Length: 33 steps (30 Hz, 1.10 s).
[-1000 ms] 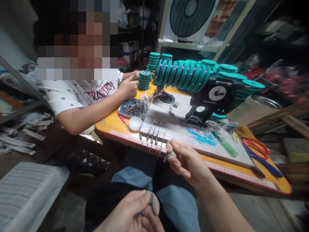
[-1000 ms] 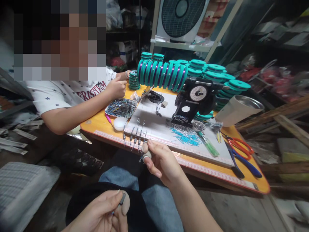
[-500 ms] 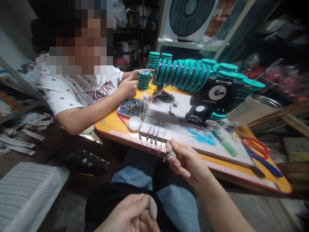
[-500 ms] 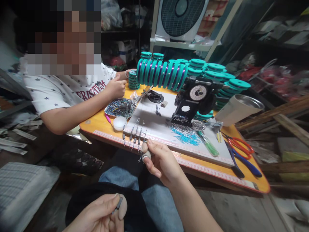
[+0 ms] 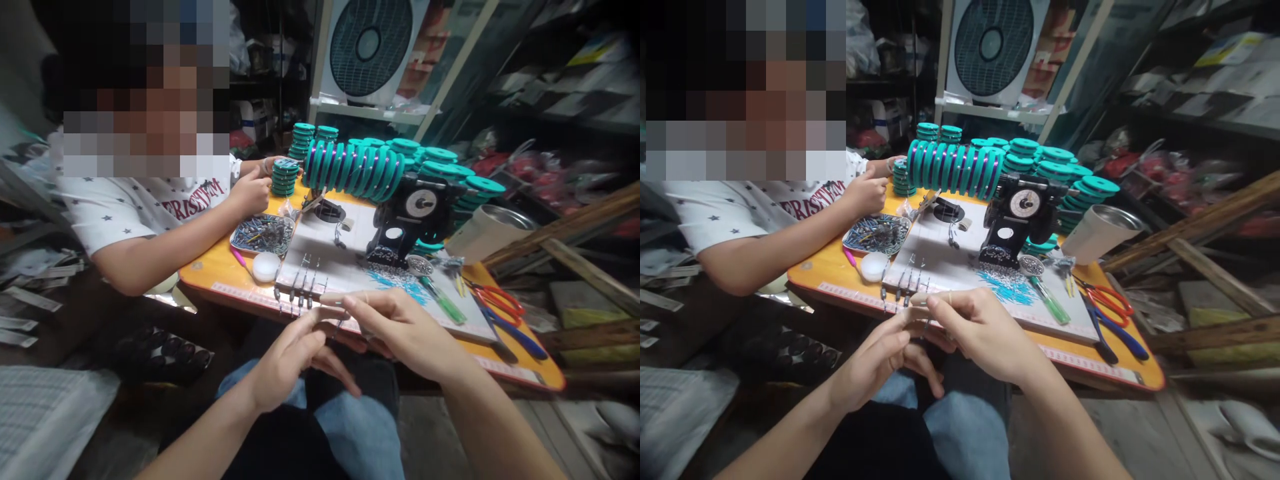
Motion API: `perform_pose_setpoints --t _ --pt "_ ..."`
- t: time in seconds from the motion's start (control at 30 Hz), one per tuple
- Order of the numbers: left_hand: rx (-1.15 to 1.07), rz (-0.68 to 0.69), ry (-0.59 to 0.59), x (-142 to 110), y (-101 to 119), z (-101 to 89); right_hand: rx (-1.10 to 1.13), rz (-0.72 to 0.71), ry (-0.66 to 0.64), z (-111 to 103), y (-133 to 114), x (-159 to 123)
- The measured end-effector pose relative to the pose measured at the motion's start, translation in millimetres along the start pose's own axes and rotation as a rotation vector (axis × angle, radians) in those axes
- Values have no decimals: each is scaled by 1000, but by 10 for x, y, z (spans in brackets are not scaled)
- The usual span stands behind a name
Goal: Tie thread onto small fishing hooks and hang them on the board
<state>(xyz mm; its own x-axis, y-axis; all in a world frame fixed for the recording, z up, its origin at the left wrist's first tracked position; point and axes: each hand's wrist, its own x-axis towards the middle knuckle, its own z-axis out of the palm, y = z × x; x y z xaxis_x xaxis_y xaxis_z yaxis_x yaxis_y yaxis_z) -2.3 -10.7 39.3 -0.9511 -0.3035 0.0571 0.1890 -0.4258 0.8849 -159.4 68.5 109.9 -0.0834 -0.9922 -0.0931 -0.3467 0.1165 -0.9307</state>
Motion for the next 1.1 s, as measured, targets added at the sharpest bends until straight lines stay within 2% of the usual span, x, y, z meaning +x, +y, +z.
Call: perform_pose_setpoints --t 0.13,0.2,0.3,0.37,0.43,0.5,0.63,0.87,1.1 --pt "23 -46 93 166 59 82 -169 -56 -1 -34 -56 -28" --pt "-13 -49 91 182 71 106 -129 -11 30 -51 -12 -11" --pt "-91 -55 78 176 82 115 239 84 80 -71 87 58" --pt "-117 -48 94 171 91 113 551 112 -6 -74 131 115" --pt "-113 -32 107 168 102 112 765 103 -134 -66 142 163" --pt "-85 -9 119 164 116 114 889 66 -222 -49 128 198" --pt "-16 40 164 160 134 124 1054 52 -274 8 72 239" --pt "-189 166 241 197 21 187 1268 166 -98 149 -20 329" --pt "-323 52 251 17 -111 283 1258 93 35 90 -24 384"
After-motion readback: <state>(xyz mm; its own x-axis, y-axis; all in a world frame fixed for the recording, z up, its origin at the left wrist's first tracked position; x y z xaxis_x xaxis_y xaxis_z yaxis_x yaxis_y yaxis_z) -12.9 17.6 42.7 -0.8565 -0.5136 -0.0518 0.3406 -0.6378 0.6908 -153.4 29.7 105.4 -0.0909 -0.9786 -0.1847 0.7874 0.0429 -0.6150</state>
